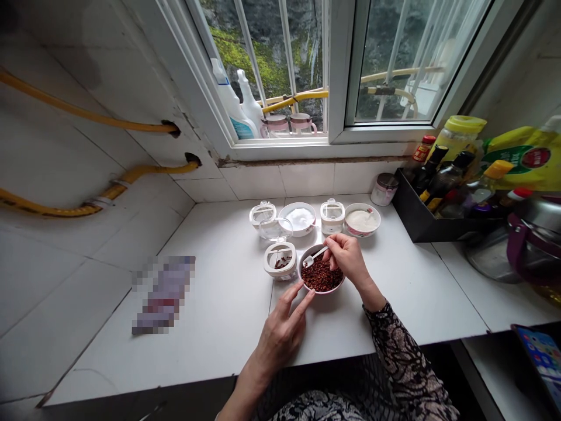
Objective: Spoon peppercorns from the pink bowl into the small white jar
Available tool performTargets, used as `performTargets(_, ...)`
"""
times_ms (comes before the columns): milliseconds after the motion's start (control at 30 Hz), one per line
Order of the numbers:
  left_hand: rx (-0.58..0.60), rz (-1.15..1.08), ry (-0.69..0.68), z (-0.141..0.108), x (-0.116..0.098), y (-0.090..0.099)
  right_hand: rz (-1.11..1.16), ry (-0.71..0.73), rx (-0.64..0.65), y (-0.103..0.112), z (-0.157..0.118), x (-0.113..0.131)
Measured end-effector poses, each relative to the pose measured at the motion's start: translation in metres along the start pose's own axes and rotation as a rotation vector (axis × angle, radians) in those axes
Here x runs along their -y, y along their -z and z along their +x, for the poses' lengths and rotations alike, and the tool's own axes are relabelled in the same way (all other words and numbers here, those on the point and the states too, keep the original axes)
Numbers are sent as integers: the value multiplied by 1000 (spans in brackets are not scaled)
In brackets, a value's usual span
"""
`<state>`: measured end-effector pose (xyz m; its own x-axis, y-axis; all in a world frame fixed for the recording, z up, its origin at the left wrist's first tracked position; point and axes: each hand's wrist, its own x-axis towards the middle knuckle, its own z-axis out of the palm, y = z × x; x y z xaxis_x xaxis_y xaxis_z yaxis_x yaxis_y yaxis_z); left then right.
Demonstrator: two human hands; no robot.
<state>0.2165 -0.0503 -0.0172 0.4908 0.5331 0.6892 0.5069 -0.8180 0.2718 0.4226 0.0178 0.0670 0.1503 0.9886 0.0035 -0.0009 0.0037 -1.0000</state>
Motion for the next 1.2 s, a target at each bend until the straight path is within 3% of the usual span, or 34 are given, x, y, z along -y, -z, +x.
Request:
performTargets(200,-11,-2,-13,0,1,0,63,104,0,-27,-10,8)
performTargets(400,10,-4,-7,-1,2,0,-72,235,-36,-48,-17,7)
performTargets(500,4,3,-4,-2,2,0,-313,482,-11,-46,-16,0)
performTargets(600,-9,3,-2,-1,2,0,-532,779,130,-40,-14,-6)
performTargets(700,-9,8,-6,0,1,0,-611,885,195,-35,-14,-8)
performTargets(800,-11,17,-10,3,-1,1,-559,859,132,-31,-16,-3)
performTargets(900,-17,14,17,5,-3,7,-496,724,-4,-21,-17,4)
performTargets(1033,-90,57,156,1,-2,28,-392,546,-95,-1,-14,8)
performTargets(1200,2,140,354,-19,16,57,-363,464,-111,9,-8,6)
